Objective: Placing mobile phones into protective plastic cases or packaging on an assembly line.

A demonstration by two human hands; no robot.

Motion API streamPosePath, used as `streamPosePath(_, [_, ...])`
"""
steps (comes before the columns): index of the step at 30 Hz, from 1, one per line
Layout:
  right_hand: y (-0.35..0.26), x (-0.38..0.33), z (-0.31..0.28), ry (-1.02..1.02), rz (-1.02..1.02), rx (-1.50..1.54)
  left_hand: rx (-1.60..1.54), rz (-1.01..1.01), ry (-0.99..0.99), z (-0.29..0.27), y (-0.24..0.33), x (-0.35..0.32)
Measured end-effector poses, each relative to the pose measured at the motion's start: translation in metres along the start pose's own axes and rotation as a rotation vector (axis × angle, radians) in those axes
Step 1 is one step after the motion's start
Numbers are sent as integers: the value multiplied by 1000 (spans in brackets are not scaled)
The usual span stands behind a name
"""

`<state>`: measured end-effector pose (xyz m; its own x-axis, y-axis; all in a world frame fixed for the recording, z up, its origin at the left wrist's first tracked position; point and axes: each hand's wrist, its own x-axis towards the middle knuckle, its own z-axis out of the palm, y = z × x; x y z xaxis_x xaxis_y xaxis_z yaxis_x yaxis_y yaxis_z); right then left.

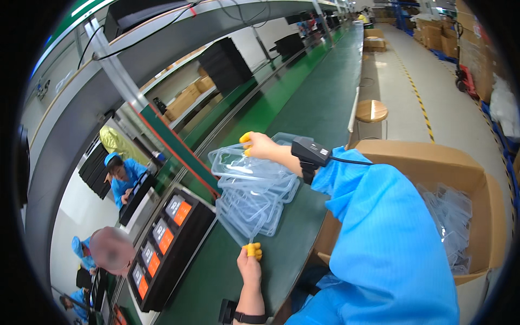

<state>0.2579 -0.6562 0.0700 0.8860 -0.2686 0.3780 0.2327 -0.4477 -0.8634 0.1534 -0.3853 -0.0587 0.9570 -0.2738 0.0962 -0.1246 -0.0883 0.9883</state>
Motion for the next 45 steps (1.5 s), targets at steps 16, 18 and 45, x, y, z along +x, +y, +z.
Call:
streamPosePath(16, [-10,-59,45,-61,-808,-501,286,271,128,-24,-14,-16])
streamPosePath(18, [-15,-57,52,17,-756,-482,298,269,157,-43,-16,-22])
streamPosePath(45, [53,-232,-34,10,-353,-758,92,105,439,-124,-8,-36])
